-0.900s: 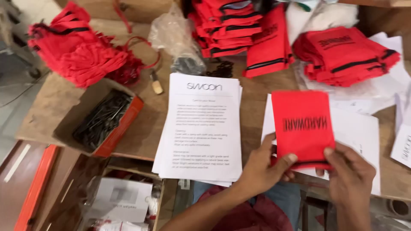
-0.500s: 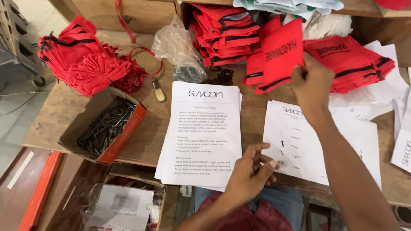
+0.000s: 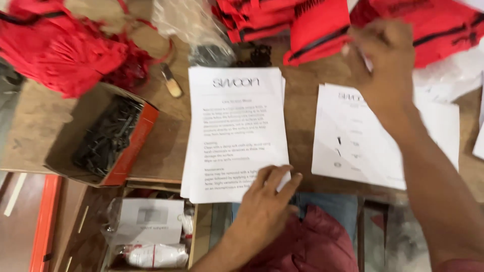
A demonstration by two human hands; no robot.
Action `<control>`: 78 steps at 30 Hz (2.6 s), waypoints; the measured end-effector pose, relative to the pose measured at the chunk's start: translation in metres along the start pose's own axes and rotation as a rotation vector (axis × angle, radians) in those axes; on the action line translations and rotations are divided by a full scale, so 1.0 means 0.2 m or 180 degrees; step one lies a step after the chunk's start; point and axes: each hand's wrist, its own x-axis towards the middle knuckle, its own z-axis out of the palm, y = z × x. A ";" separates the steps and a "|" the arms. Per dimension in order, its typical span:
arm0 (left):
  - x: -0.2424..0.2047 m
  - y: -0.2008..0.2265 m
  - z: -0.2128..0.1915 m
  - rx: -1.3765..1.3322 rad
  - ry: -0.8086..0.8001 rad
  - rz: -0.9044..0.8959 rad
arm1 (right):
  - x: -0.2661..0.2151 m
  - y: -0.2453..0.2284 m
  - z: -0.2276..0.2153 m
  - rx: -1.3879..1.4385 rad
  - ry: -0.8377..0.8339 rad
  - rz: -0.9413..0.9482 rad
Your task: Inserting instruction manuals into small red hardware bags.
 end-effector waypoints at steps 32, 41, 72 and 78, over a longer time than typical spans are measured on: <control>0.01 -0.07 0.01 0.0475 -0.0200 -0.0274 | -0.42 0.32 -0.02 0.0324 -0.2012 0.0905; 0.01 -0.12 -0.04 0.0173 -0.0178 -0.0403 | -0.70 0.46 0.11 0.0403 -0.0914 0.0454; 0.00 -0.07 0.12 0.0388 0.0792 -0.0537 | -0.73 0.41 0.15 0.0234 -0.0748 0.0362; -0.07 -0.15 0.13 -0.0127 0.1254 -0.1075 | -0.77 0.44 0.14 -0.0102 -0.0713 0.0291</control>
